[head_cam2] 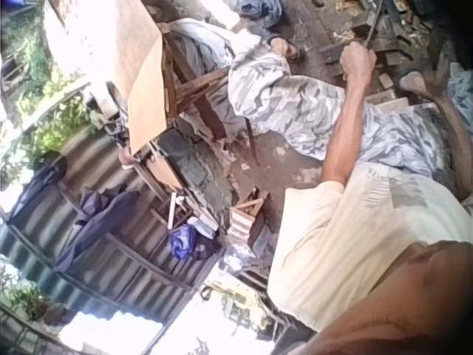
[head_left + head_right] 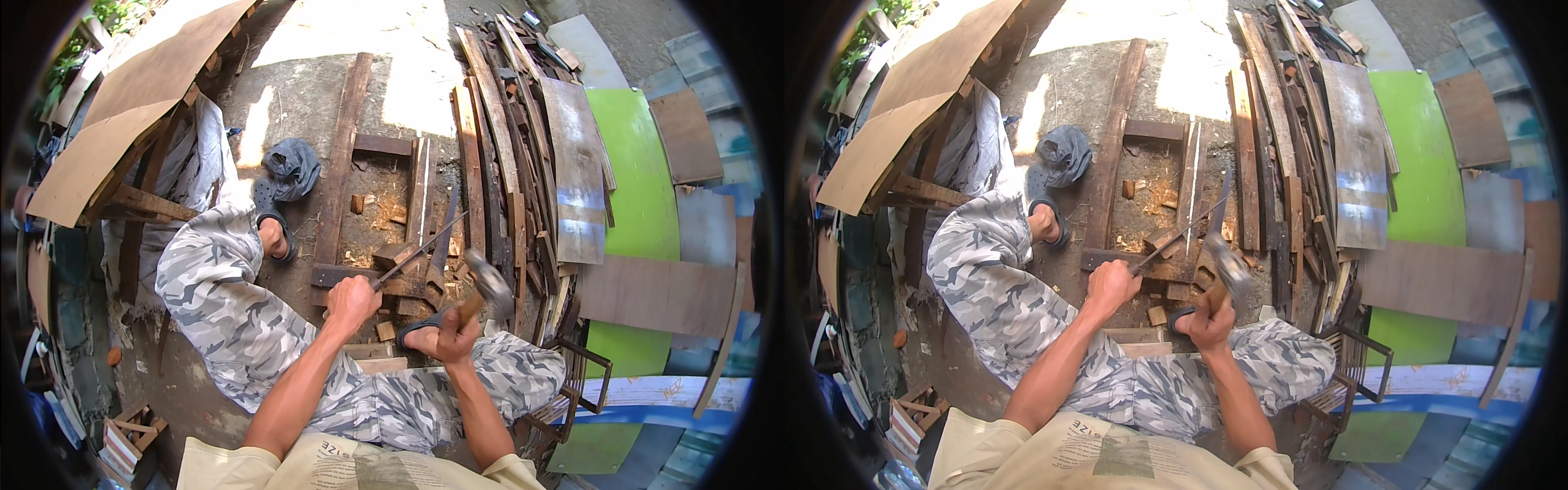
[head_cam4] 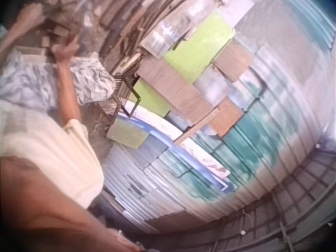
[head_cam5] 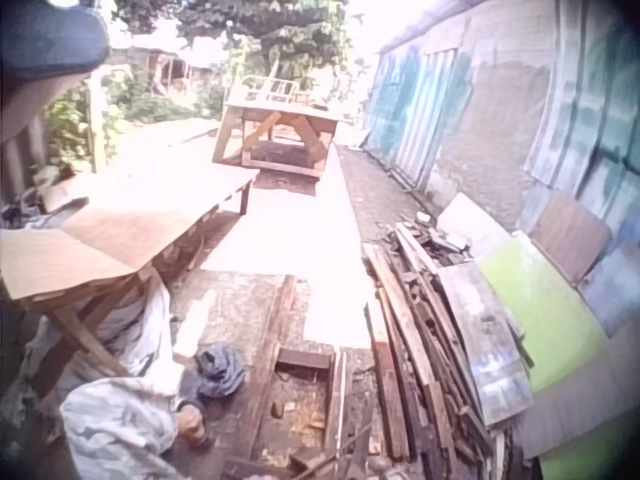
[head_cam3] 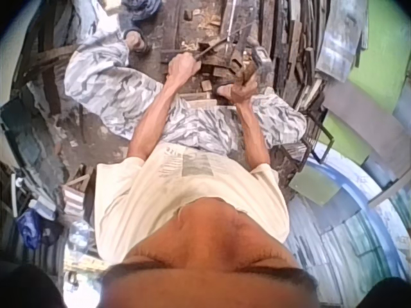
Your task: The person sits on the ground and uses a chisel and mallet to carve a small block of wood. They repeatedly strike the chisel to shape the wood, then inspect the carved piece.
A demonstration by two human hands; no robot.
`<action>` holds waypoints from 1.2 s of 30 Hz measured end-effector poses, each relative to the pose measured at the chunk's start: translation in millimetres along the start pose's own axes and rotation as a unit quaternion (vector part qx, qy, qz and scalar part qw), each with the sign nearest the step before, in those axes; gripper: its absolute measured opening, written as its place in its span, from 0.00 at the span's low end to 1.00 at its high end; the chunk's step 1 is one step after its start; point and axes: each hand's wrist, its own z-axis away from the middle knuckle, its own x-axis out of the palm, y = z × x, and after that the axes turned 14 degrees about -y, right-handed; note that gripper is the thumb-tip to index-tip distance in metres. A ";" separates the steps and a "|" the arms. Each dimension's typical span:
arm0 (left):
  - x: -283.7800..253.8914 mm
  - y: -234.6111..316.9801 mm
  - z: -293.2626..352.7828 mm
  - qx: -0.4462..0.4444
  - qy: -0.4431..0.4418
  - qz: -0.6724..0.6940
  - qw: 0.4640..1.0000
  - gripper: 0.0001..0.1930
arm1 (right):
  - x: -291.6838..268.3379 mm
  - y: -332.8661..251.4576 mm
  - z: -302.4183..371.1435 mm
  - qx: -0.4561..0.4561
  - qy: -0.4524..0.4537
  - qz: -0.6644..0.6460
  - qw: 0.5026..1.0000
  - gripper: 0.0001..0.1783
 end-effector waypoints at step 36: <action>16.6 -4.2 -10.1 -0.009 0.017 0.004 1.000 0.16 | 9.1 -15.9 16.9 0.183 -0.149 0.110 0.965 0.16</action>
